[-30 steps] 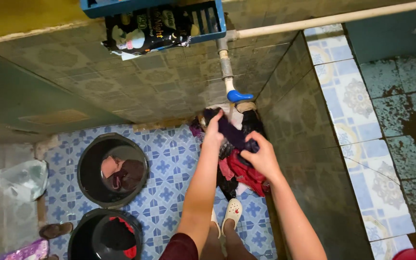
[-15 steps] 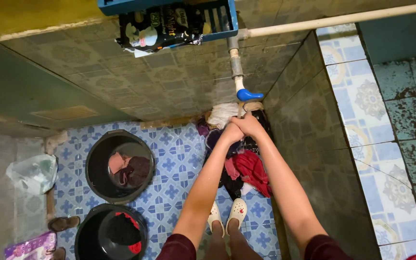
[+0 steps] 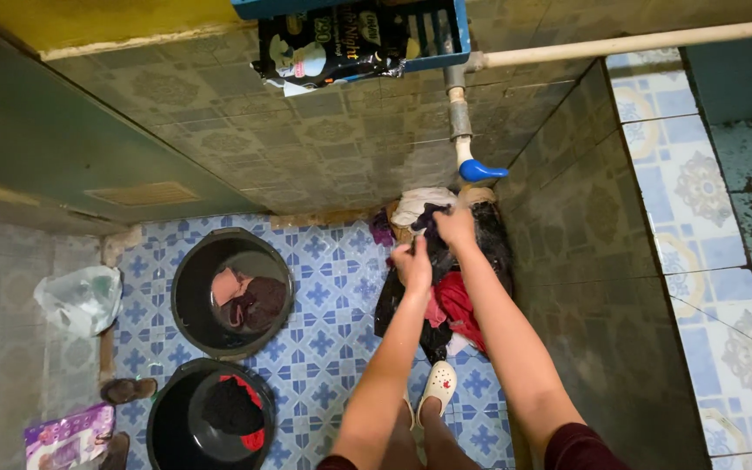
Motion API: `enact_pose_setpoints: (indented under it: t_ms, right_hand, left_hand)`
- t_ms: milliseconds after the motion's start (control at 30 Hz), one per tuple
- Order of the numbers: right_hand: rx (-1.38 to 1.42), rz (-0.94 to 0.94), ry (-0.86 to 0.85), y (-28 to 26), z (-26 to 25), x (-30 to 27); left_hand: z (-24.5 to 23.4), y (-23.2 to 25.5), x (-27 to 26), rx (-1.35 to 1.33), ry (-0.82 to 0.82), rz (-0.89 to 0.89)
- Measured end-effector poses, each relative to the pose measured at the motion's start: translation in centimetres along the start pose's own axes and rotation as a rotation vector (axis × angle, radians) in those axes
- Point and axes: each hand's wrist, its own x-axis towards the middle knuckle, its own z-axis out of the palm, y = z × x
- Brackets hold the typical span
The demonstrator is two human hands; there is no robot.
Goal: Hand washing and rinsing various clothing items under a running faucet using basins.
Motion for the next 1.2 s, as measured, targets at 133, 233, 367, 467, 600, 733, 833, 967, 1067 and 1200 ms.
enact_pose_setpoints:
  t_ms: [133, 233, 367, 467, 600, 733, 833, 967, 1067, 1200]
  right_hand:
    - [0.061, 0.174, 0.053, -3.3, -3.6, -1.2]
    - [0.274, 0.330, -0.037, 0.4, -3.4, -1.8]
    - [0.724, 0.529, -0.208, 0.9, -5.4, -7.6]
    - [0.879, 0.564, -0.293, -0.1, -8.5, -10.6]
    - [0.324, 0.334, -0.448, 3.2, -9.8, -9.2]
    - [0.385, 0.322, -0.205, -3.4, -10.5, -5.8]
    - [0.238, 0.305, -0.098, -6.0, -8.9, -4.5]
    - [0.022, 0.203, -0.070, -1.7, -5.1, -2.3]
    - [0.271, 0.364, -0.013, 0.9, -2.9, -1.3]
    - [0.802, 0.698, -0.003, -2.4, -3.5, -2.6]
  left_hand:
    - [0.2, -0.5, 0.0, -0.306, -0.115, -0.702]
    - [0.6, 1.6, 0.4, -0.593, -0.624, -1.011]
    - [2.6, 1.6, 3.5, -0.897, -0.920, -0.885]
    - [3.6, -0.1, 5.0, -0.742, -0.903, -0.787]
    - [3.4, 0.1, 4.8, -0.196, -0.751, -0.375]
    - [2.8, 3.5, 2.3, 0.426, -0.644, 0.141]
    - [1.7, 5.0, 0.5, 1.025, -0.599, 0.560]
    - [-3.0, 9.7, -0.9, 1.025, -0.472, 0.877]
    - [-4.7, 6.1, 1.7, 0.554, -0.348, 0.655]
    - [-5.4, 0.7, 3.6, -0.475, -0.248, -0.368]
